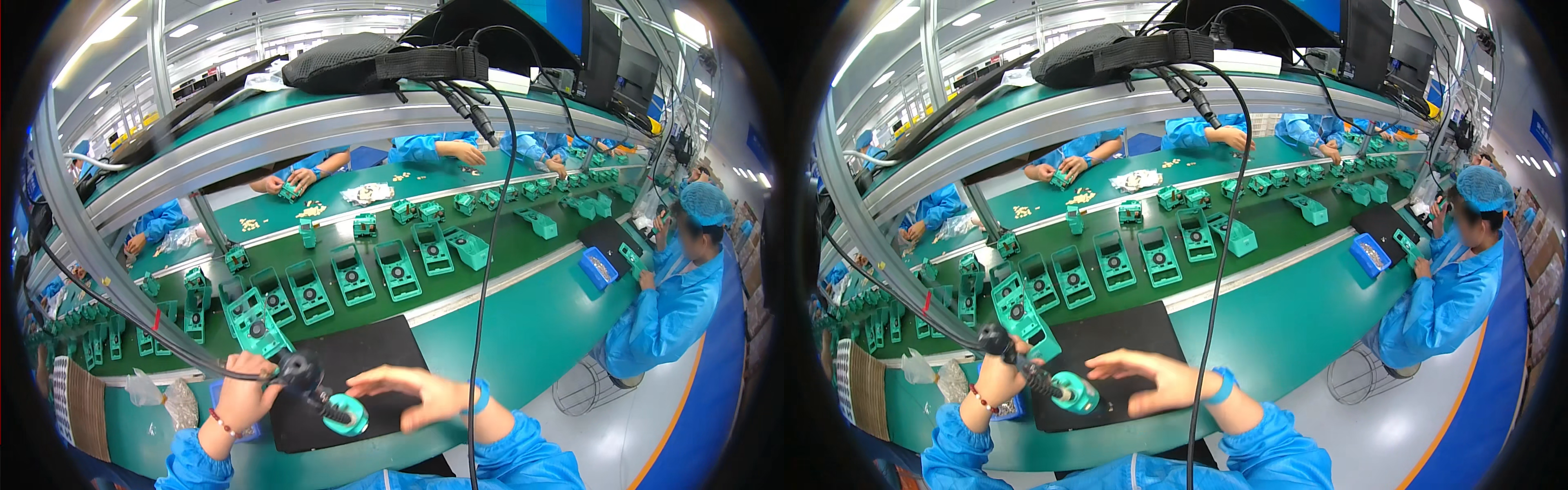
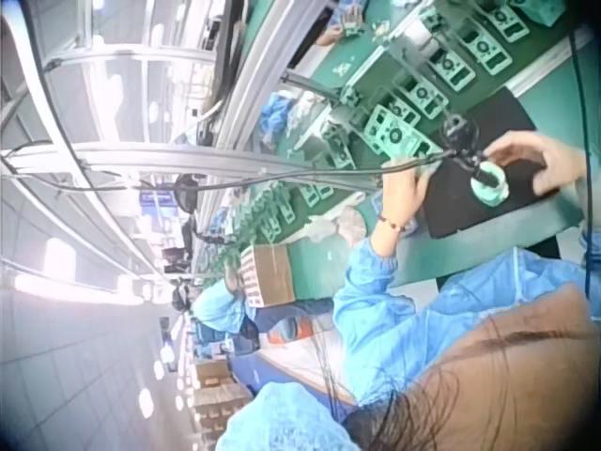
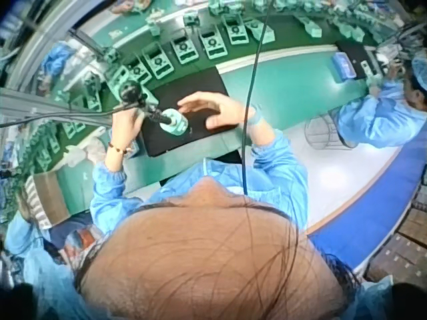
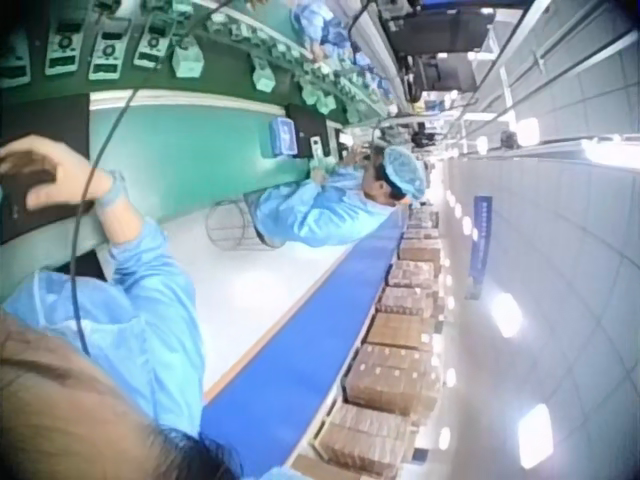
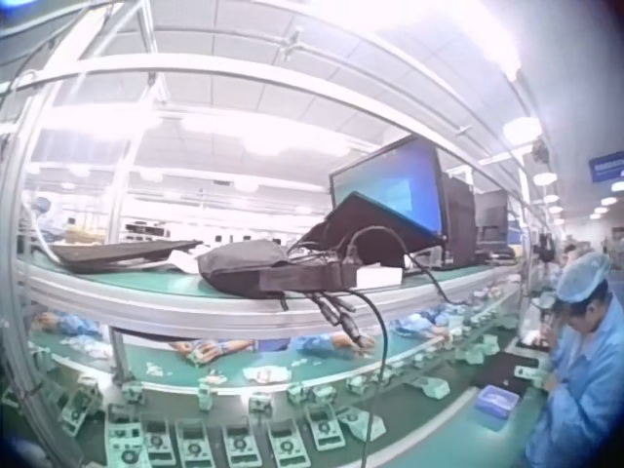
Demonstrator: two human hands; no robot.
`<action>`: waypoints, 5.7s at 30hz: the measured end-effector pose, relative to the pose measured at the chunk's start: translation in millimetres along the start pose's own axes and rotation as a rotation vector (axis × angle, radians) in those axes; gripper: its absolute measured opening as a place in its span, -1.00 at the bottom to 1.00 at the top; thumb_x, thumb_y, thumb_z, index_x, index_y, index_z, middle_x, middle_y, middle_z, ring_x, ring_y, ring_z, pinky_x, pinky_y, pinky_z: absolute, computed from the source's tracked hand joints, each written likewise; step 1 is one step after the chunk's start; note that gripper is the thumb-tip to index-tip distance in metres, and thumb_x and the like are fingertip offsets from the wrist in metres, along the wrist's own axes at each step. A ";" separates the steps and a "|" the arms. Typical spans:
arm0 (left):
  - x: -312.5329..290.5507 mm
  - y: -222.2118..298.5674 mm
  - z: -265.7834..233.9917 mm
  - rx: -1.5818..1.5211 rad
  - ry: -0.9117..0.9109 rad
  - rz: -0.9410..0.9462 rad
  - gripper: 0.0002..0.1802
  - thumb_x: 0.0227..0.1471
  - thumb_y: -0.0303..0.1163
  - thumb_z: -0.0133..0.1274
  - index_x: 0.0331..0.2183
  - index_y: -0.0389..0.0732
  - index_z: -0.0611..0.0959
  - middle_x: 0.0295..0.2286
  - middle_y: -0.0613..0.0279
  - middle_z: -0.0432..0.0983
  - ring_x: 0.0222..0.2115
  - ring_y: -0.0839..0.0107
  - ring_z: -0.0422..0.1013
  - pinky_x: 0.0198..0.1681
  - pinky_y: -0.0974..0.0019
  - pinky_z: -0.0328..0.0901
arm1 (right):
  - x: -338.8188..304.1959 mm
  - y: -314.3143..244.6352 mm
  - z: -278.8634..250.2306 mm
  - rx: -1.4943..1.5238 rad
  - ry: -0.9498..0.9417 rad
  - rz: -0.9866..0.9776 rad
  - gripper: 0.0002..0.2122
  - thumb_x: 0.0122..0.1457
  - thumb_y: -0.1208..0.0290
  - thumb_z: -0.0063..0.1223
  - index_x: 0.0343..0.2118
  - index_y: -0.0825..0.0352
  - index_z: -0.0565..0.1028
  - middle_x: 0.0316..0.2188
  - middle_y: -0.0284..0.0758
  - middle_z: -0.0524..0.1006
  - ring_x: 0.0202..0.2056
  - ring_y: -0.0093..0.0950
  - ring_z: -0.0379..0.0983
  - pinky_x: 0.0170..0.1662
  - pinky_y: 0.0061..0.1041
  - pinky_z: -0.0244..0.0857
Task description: The person assembles electronic components by placing screws into a green plastic housing and securing them with an electric screwdriver.
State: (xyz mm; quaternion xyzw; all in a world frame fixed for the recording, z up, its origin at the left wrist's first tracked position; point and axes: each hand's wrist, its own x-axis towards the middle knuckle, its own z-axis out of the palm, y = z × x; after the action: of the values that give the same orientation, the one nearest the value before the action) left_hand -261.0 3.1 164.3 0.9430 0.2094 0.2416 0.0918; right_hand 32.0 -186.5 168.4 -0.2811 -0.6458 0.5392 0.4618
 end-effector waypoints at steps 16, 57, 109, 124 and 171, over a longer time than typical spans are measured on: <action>158.7 -12.1 49.7 0.248 -0.134 0.098 -0.71 -0.02 -0.19 0.25 -0.36 -0.22 0.68 -0.40 0.17 0.53 -0.26 0.15 0.39 -0.13 0.11 0.21 | 139.6 177.3 -224.6 -1.375 1.012 0.431 -0.66 0.10 0.25 0.23 -0.19 0.38 0.44 -0.23 -0.06 0.51 -0.19 -0.06 0.49 -0.14 -0.14 0.43; 20.1 -89.3 44.0 -1.213 0.050 -0.817 -0.54 0.27 -0.07 0.04 -0.05 -0.28 0.49 -0.42 0.11 0.63 -0.57 0.42 0.57 -0.50 0.46 0.48 | 56.2 67.6 -14.9 -0.073 0.345 -0.102 -0.33 0.27 -0.03 0.06 0.29 0.35 0.22 0.09 -0.15 0.40 0.15 -0.31 0.32 0.24 -0.25 0.15; -267.8 -229.4 37.1 0.416 -0.276 -0.488 -0.91 -0.04 -0.45 0.18 -0.38 -0.17 0.66 -0.42 0.19 0.49 -0.26 0.20 0.41 -0.16 0.14 0.27 | 142.5 172.6 209.7 -0.100 0.829 -0.265 -0.60 0.15 0.24 0.26 -0.16 0.33 0.28 -0.66 -0.37 0.38 -0.67 -0.62 0.23 -0.59 -0.59 0.15; -283.5 -247.1 60.8 0.248 -0.001 -0.526 -0.87 0.11 -0.42 0.11 -0.38 -0.25 0.50 -0.42 0.08 0.45 -0.36 0.05 0.42 -0.27 0.08 0.30 | 162.7 238.4 223.2 -0.144 0.724 -0.225 -0.62 0.22 0.14 0.18 -0.18 0.30 0.28 -0.68 -0.40 0.35 -0.70 -0.63 0.20 -0.63 -0.60 0.11; -302.4 -104.9 135.3 -0.535 -0.069 0.009 -0.88 0.08 -0.39 0.10 -0.29 -0.16 0.59 -0.43 0.35 0.49 -0.33 0.45 0.44 -0.14 0.32 0.26 | 175.8 291.9 201.2 -0.218 0.638 -0.127 -0.69 0.23 0.29 0.20 -0.25 0.33 0.28 -0.66 -0.40 0.32 -0.71 -0.65 0.18 -0.63 -0.60 0.07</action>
State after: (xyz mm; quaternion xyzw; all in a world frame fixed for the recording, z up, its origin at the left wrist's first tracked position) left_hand -471.4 -45.6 -107.8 0.8939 0.1306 0.2563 0.3437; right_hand -261.4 -47.0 -57.5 -0.4425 -0.5388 0.3220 0.6405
